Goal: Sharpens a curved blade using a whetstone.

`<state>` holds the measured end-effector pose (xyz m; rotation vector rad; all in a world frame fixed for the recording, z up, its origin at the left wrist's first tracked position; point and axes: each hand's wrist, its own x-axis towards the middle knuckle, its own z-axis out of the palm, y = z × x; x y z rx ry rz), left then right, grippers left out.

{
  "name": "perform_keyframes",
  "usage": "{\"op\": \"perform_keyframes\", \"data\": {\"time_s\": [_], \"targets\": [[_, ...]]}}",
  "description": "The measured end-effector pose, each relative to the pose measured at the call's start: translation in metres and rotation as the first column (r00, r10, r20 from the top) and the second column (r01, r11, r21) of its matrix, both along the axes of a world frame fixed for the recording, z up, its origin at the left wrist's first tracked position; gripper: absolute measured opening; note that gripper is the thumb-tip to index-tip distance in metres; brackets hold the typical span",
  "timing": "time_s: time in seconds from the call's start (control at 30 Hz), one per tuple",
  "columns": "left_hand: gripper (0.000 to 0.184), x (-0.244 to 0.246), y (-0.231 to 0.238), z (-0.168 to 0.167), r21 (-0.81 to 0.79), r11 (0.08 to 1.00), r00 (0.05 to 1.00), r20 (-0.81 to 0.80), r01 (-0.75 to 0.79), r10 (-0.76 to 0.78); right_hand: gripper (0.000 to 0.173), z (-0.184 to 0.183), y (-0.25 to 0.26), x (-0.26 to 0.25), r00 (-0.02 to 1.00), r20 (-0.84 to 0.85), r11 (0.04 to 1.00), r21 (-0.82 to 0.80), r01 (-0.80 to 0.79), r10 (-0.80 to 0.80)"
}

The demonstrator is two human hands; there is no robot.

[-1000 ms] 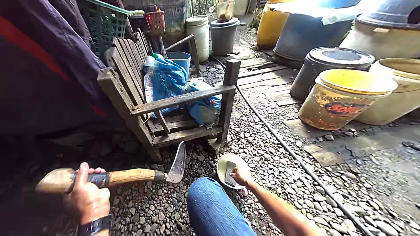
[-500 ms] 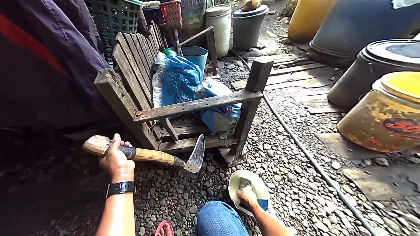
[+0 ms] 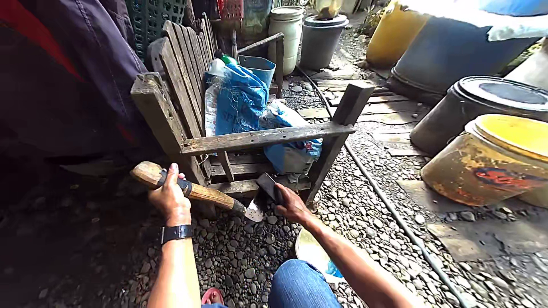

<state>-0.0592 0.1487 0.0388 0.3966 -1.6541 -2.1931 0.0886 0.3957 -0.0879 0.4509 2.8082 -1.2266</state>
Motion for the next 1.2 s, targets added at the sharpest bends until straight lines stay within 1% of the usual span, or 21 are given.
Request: {"op": "perform_keyframes", "data": {"time_s": [0.07,0.13,0.17,0.23,0.3,0.37,0.4,0.43,0.5,0.53,0.57,0.63,0.77,0.83,0.87,0.93,1.03,1.07,1.13,1.2], "targets": [[0.022,-0.001,-0.005,-0.002,0.035,0.998,0.999,-0.022,0.043,-0.042,0.073,-0.008,-0.014,-0.032,0.996,0.08,0.995,0.097,-0.034,0.026],[0.018,-0.002,-0.009,-0.003,0.074,0.994,0.996,-0.035,0.08,-0.078,0.067,-0.014,-0.022,-0.047,0.99,0.14,0.992,0.123,-0.021,0.003],[0.015,-0.003,-0.01,-0.005,0.093,0.992,0.996,-0.04,0.089,-0.086,0.067,-0.013,-0.025,-0.05,0.984,0.178,0.993,0.12,-0.013,-0.008],[0.011,-0.006,-0.012,-0.008,0.134,0.983,0.992,-0.051,0.122,-0.116,0.069,-0.001,-0.026,-0.053,0.963,0.27,0.992,0.121,-0.041,0.007],[0.006,-0.007,-0.01,-0.007,0.181,0.972,0.988,-0.066,0.15,-0.14,0.071,0.015,-0.022,-0.057,0.927,0.372,0.985,0.137,-0.104,0.046],[0.005,-0.007,-0.008,-0.004,0.193,0.964,0.982,-0.086,0.181,-0.167,0.072,0.023,-0.022,-0.065,0.907,0.416,0.98,0.15,-0.134,0.061],[0.007,-0.006,-0.006,-0.003,0.177,0.965,0.979,-0.094,0.195,-0.181,0.072,0.024,-0.026,-0.067,0.905,0.424,0.98,0.153,-0.124,0.048],[0.014,-0.004,-0.002,-0.003,0.149,0.968,0.977,-0.096,0.201,-0.188,0.071,0.024,-0.029,-0.068,0.906,0.424,0.983,0.155,-0.099,0.025],[0.043,0.001,0.007,-0.007,0.076,0.972,0.971,-0.099,0.224,-0.217,0.071,0.021,-0.035,-0.068,0.906,0.422,0.985,0.168,-0.047,-0.029],[0.055,0.002,0.012,-0.01,0.044,0.972,0.968,-0.105,0.232,-0.227,0.073,0.018,-0.038,-0.067,0.905,0.422,0.985,0.173,-0.022,-0.053],[0.057,0.003,0.017,-0.011,0.02,0.974,0.968,-0.115,0.227,-0.224,0.074,0.016,-0.04,-0.066,0.906,0.416,0.985,0.174,0.0,-0.074],[0.048,0.003,0.025,-0.01,0.004,0.981,0.974,-0.119,0.196,-0.194,0.074,0.013,-0.041,-0.064,0.911,0.403,0.985,0.174,0.021,-0.09],[0.037,0.006,0.027,-0.008,-0.033,0.986,0.985,-0.056,0.161,-0.163,0.071,0.014,-0.038,-0.065,0.918,0.392,0.984,0.18,-0.015,-0.057],[0.023,0.004,0.027,-0.009,-0.022,0.992,0.992,-0.016,0.125,-0.125,0.072,0.014,-0.037,-0.064,0.919,0.391,0.983,0.181,-0.024,-0.049],[0.019,0.004,0.026,-0.012,-0.014,0.994,0.994,-0.014,0.108,-0.108,0.073,0.012,-0.037,-0.064,0.919,0.392,0.983,0.182,-0.028,-0.047],[0.018,0.006,0.026,-0.017,0.008,0.997,0.996,-0.054,0.075,-0.074,0.075,0.008,-0.038,-0.062,0.92,0.39,0.983,0.181,-0.027,-0.046],[0.026,0.012,0.029,-0.019,0.054,0.996,0.989,-0.131,0.072,-0.065,0.075,0.004,-0.04,-0.059,0.921,0.383,0.986,0.166,0.004,-0.069],[0.025,0.012,0.03,-0.018,0.067,0.995,0.99,-0.132,0.067,-0.057,0.076,0.004,-0.041,-0.058,0.919,0.387,0.985,0.171,0.012,-0.078],[0.011,0.011,0.032,-0.017,0.091,0.995,0.995,-0.1,0.027,-0.018,0.076,0.005,-0.045,-0.059,0.909,0.405,0.979,0.201,0.017,-0.099],[0.009,0.007,0.032,-0.015,0.079,0.995,0.992,-0.114,0.055,-0.046,0.074,0.003,-0.049,-0.058,0.909,0.403,0.976,0.218,0.021,-0.11]]}}
